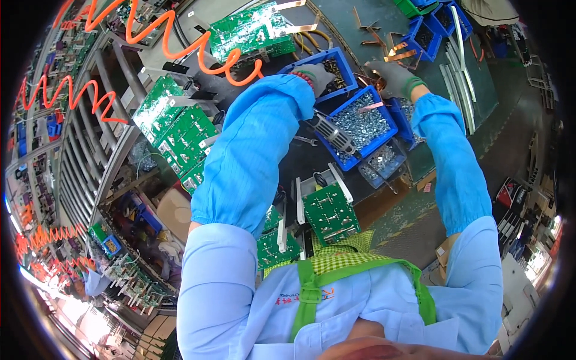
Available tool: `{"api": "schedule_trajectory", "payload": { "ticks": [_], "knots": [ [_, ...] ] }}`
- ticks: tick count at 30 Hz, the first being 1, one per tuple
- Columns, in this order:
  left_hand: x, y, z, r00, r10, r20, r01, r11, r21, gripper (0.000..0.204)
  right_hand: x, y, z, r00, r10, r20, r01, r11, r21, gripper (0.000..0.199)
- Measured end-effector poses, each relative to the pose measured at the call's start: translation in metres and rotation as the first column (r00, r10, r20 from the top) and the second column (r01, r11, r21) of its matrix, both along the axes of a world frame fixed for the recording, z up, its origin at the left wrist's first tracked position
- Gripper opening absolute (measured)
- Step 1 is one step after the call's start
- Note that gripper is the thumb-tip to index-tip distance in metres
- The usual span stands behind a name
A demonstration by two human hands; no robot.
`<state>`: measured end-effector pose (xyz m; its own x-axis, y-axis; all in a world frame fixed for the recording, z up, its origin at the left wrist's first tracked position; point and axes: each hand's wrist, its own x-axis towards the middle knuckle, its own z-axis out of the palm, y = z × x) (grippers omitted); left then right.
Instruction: Assembling and connecting components on green printed circuit boards (PCBs) using copper strips and screws.
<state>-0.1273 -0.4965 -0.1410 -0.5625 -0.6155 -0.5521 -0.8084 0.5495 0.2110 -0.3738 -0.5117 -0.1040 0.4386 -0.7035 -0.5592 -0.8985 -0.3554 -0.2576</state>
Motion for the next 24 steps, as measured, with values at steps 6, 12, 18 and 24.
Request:
{"api": "schedule_trajectory", "payload": {
  "ticks": [6,12,18,24],
  "knots": [
    [-0.002,-0.008,0.004,0.994,-0.091,-0.053,0.093,0.995,0.042,0.05,-0.033,-0.021,-0.025,0.962,-0.138,0.237,0.144,0.99,-0.01,0.039],
    [0.007,-0.004,-0.008,0.986,0.01,-0.169,-0.003,0.999,0.043,0.044,-0.02,-0.058,-0.016,0.906,-0.299,0.298,0.321,0.947,-0.027,0.052],
    [0.015,-0.003,0.002,0.948,0.041,-0.315,-0.037,0.999,0.017,0.039,0.003,-0.082,-0.023,0.923,-0.163,-0.348,0.026,0.93,-0.366,0.117],
    [0.023,-0.003,-0.004,0.728,0.209,-0.653,-0.167,0.978,0.126,0.021,-0.005,-0.088,-0.05,0.979,-0.115,-0.167,0.057,0.947,-0.316,0.105]
  ]
}}
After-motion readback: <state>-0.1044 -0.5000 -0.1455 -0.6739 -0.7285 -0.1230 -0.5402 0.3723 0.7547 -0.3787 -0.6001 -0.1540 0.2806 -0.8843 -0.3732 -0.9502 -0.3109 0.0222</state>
